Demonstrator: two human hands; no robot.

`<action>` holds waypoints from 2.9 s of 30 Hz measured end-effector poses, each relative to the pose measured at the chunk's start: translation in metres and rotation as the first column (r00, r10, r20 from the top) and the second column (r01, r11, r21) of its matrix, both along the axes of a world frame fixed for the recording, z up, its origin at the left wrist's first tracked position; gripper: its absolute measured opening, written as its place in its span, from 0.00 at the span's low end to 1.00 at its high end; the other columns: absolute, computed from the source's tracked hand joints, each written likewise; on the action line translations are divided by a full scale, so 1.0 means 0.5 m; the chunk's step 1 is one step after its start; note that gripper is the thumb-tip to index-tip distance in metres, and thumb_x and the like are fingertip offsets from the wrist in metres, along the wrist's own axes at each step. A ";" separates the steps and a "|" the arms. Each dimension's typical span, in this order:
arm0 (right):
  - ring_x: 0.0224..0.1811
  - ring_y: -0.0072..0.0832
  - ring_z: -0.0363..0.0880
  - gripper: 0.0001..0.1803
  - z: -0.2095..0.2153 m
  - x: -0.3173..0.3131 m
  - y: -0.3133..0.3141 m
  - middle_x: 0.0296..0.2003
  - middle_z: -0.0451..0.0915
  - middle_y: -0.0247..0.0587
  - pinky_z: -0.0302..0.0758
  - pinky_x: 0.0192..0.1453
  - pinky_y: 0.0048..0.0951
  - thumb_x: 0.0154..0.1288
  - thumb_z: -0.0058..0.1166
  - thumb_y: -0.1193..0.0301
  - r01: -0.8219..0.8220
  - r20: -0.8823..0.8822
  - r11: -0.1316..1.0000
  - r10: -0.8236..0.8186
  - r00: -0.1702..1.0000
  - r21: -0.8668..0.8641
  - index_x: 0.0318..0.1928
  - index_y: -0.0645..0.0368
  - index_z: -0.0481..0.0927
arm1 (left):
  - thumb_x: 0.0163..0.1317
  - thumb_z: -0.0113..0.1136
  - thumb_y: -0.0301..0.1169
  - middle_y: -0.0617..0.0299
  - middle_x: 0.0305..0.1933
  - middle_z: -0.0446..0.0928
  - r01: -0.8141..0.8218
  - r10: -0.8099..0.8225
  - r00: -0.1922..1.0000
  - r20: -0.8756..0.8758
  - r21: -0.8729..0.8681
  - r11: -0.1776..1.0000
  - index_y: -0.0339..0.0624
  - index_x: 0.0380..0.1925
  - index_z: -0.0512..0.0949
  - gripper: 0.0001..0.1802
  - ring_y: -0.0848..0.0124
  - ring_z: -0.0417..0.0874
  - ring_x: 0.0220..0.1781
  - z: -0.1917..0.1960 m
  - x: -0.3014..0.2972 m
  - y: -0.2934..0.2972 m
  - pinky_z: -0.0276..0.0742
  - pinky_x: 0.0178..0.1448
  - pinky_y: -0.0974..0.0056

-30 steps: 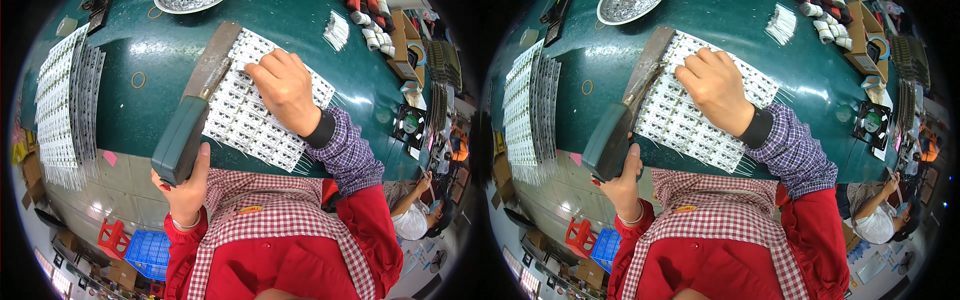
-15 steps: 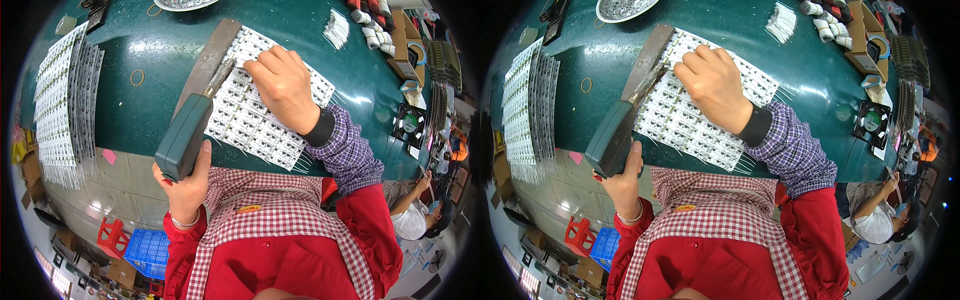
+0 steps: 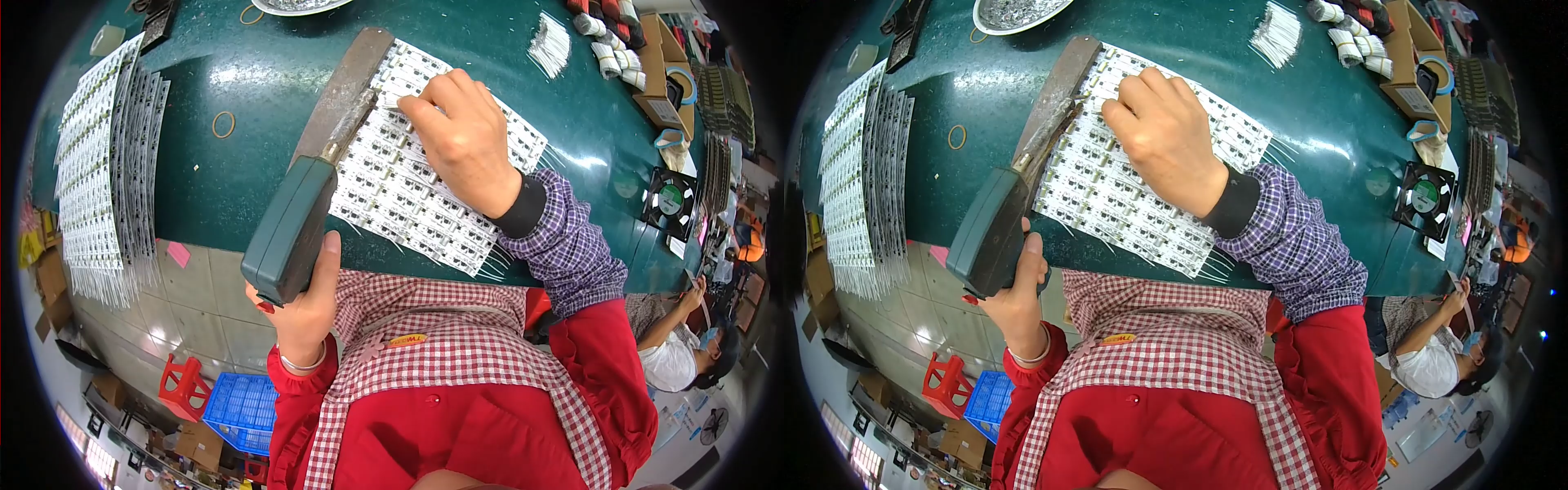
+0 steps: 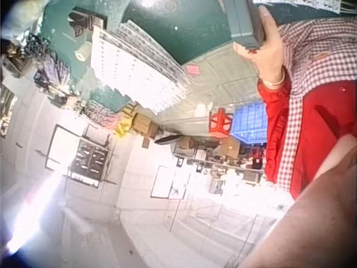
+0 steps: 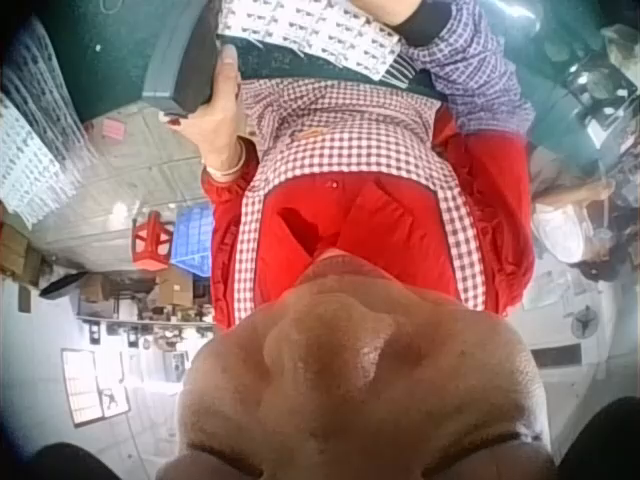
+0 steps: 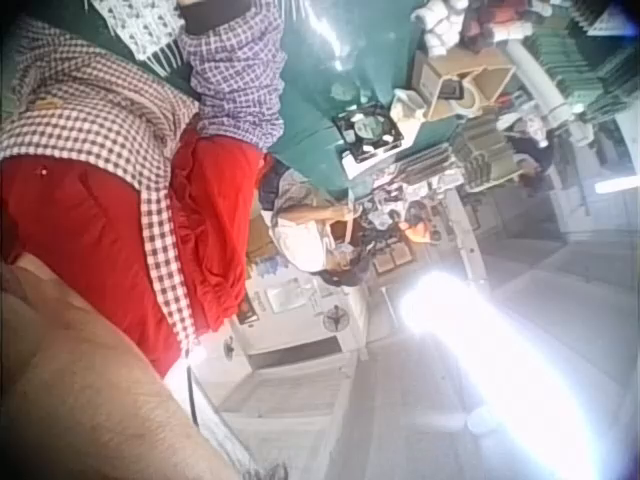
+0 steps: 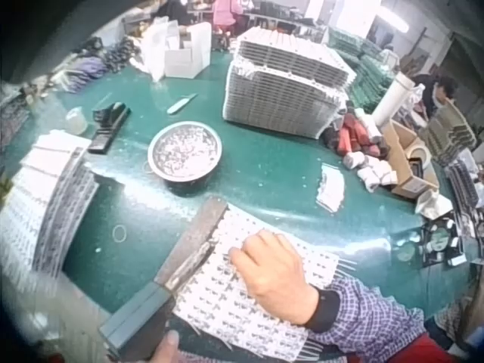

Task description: The person solders electronic components onto a circuit board sheet using a soldering gun, repeatedly taking parts from bundles on the table by hand.

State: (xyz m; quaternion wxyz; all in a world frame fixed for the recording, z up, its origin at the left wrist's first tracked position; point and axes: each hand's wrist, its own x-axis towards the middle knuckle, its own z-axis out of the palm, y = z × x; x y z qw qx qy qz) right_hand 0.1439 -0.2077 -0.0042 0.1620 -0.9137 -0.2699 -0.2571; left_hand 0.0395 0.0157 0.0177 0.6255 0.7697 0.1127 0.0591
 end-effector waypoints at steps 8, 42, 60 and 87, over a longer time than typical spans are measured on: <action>0.30 0.33 0.73 0.13 0.023 -0.004 -0.006 0.25 0.71 0.36 0.66 0.33 0.33 0.46 0.62 0.82 -0.074 0.116 0.993 0.063 0.991 0.094 0.36 0.61 0.83 | 0.55 0.73 0.21 0.57 0.36 0.85 -0.020 0.020 1.000 0.008 -0.006 1.000 0.29 0.41 0.83 0.14 0.72 0.84 0.32 0.012 -0.003 0.002 0.77 0.38 0.68; 0.36 0.31 0.73 0.07 -0.002 0.002 -0.008 0.29 0.71 0.34 0.68 0.40 0.32 0.50 0.57 0.78 -0.086 -0.027 0.996 0.087 0.996 0.023 0.33 0.58 0.79 | 0.55 0.72 0.20 0.60 0.34 0.85 0.011 -0.012 0.998 -0.066 -0.011 1.000 0.32 0.38 0.84 0.10 0.75 0.82 0.31 0.000 -0.012 0.003 0.76 0.36 0.68; 0.34 0.33 0.73 0.10 0.055 -0.029 0.001 0.27 0.70 0.35 0.68 0.35 0.32 0.45 0.58 0.79 -0.046 -0.026 0.998 0.048 0.999 0.052 0.32 0.59 0.80 | 0.61 0.62 0.14 0.53 0.48 0.83 0.072 -0.075 0.995 0.069 0.052 0.996 0.29 0.54 0.77 0.20 0.78 0.75 0.25 -0.016 -0.028 0.021 0.69 0.27 0.72; 0.30 0.32 0.73 0.12 0.001 -0.013 0.007 0.26 0.71 0.35 0.68 0.34 0.33 0.47 0.65 0.81 -0.052 -0.026 0.998 0.053 0.998 0.033 0.35 0.60 0.83 | 0.53 0.73 0.21 0.60 0.36 0.83 0.060 -0.053 0.996 -0.068 0.105 0.993 0.36 0.35 0.84 0.09 0.69 0.82 0.31 -0.008 -0.032 0.008 0.74 0.37 0.65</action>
